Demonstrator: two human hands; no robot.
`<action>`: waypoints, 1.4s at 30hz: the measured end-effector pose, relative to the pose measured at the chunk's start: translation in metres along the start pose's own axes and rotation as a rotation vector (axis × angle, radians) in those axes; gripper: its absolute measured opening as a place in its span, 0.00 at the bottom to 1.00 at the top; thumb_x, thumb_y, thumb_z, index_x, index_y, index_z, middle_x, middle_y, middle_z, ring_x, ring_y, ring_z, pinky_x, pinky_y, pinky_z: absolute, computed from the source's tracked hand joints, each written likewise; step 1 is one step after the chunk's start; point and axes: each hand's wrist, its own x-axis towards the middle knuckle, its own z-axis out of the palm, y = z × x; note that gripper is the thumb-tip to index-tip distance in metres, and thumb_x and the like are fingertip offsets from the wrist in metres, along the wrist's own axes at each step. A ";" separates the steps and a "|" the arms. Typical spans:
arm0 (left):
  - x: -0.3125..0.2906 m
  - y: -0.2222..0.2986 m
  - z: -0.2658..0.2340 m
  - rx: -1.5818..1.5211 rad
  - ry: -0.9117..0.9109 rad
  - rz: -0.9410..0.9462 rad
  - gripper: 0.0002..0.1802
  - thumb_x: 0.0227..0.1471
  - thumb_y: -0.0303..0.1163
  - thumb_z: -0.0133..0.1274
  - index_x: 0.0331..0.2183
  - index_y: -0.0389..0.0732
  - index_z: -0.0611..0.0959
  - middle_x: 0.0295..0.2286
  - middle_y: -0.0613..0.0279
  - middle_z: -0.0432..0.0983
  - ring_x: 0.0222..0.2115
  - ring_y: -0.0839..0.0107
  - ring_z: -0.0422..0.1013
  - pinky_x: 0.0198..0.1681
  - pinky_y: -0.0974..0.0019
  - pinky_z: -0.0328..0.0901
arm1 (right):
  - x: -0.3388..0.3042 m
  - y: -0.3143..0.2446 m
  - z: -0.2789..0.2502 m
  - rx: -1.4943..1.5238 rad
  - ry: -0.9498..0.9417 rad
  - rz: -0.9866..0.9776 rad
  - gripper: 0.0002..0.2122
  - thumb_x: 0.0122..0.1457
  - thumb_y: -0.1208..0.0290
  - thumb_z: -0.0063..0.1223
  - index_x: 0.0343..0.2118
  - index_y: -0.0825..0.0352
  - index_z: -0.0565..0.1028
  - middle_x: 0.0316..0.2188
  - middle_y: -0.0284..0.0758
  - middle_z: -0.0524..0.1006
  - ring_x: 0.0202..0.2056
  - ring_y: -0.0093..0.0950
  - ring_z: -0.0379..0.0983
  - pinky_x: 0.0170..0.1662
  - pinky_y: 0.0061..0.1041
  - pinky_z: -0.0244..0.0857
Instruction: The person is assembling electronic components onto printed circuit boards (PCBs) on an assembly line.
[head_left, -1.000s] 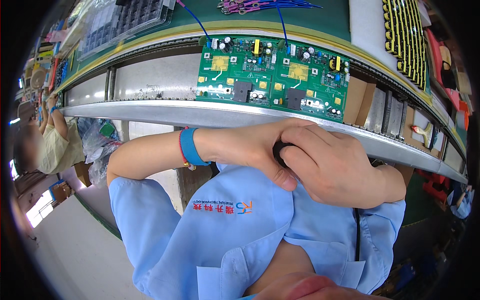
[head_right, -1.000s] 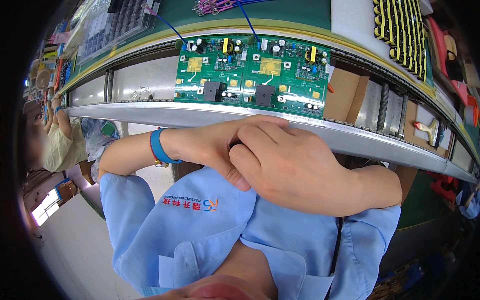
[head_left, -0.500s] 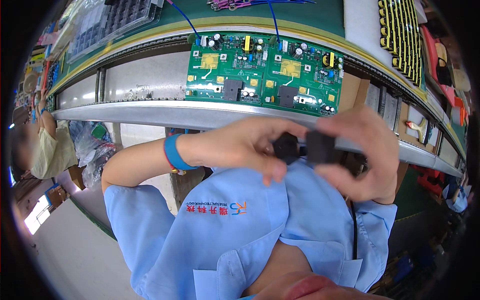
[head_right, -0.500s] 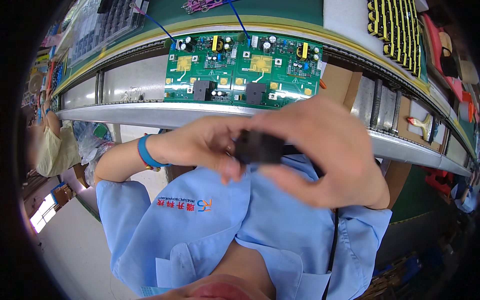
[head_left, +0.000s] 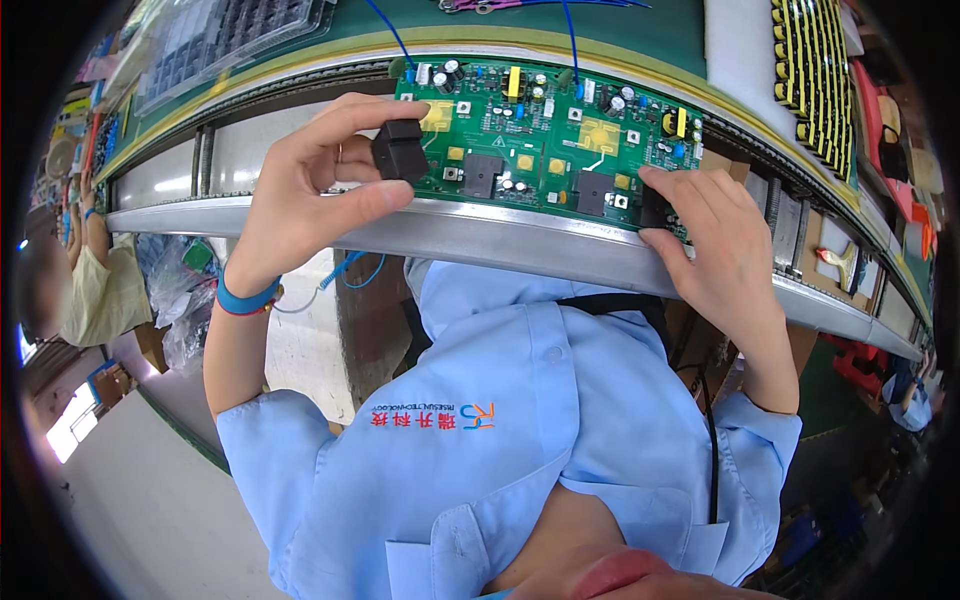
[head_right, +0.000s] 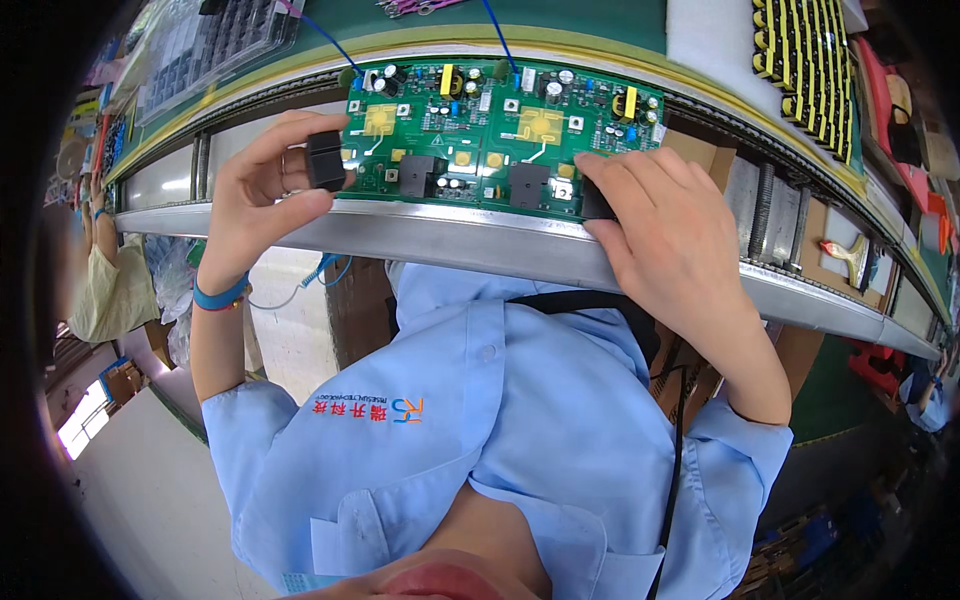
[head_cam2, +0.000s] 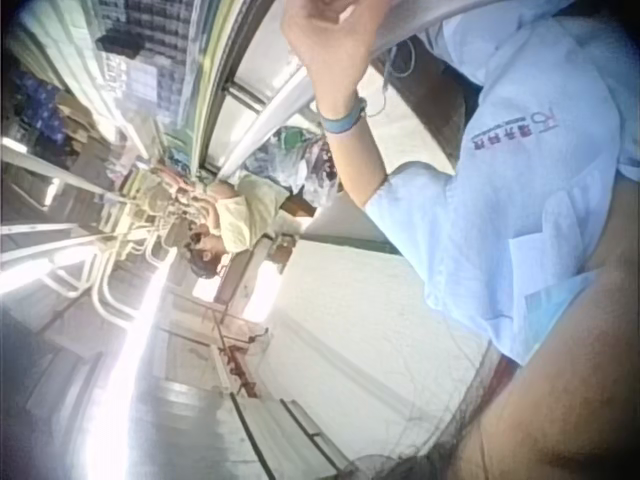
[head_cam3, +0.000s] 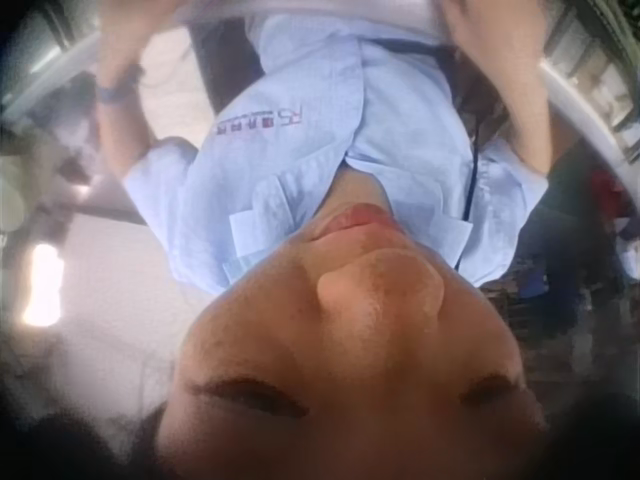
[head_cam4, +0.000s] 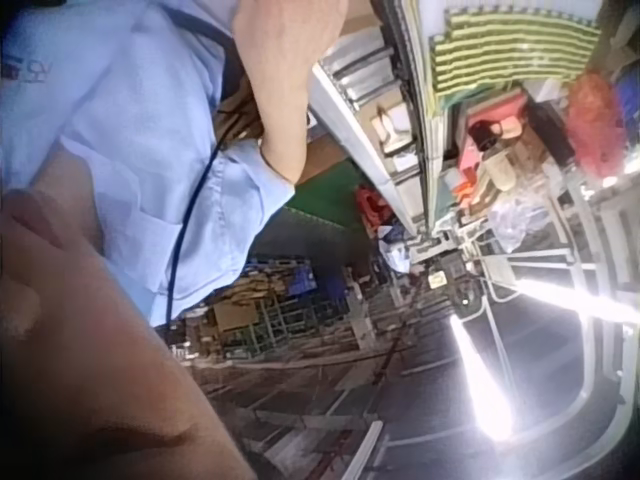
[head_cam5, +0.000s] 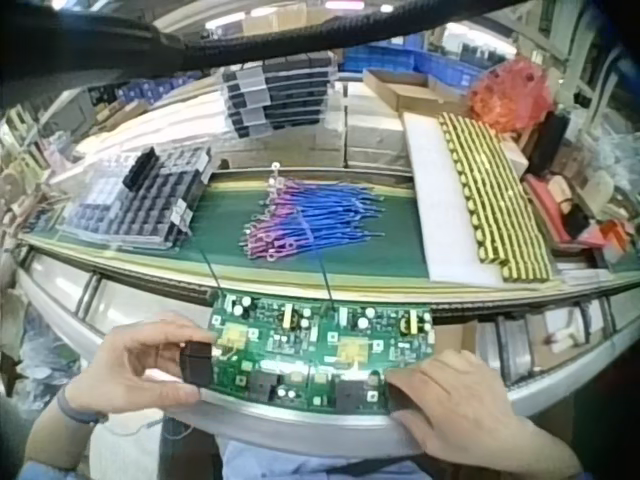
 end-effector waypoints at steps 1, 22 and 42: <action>0.000 -0.001 -0.003 0.183 0.014 0.010 0.23 0.47 0.22 0.59 0.48 0.34 0.76 0.42 0.58 0.75 0.38 0.72 0.74 0.45 0.68 0.70 | 0.000 0.002 -0.001 0.004 -0.024 -0.003 0.23 0.41 0.74 0.62 0.45 0.66 0.73 0.36 0.35 0.74 0.40 0.36 0.69 0.41 0.32 0.63; 0.019 -0.004 -0.007 1.069 -0.223 0.312 0.26 0.32 0.24 0.64 0.40 0.40 0.80 0.37 0.59 0.74 0.41 0.60 0.68 0.50 0.60 0.55 | -0.075 0.056 -0.105 1.144 0.084 -0.738 0.15 0.59 0.55 0.53 0.19 0.57 0.76 0.19 0.25 0.74 0.20 0.18 0.66 0.52 0.31 0.54; 0.023 -0.035 -0.030 0.793 -0.019 0.050 0.18 0.62 0.37 0.44 0.38 0.32 0.81 0.32 0.53 0.76 0.34 0.63 0.73 0.39 0.66 0.65 | 0.010 -0.020 -0.067 1.384 0.146 -1.170 0.18 0.63 0.63 0.48 0.16 0.61 0.72 0.15 0.26 0.71 0.16 0.18 0.64 0.36 0.23 0.63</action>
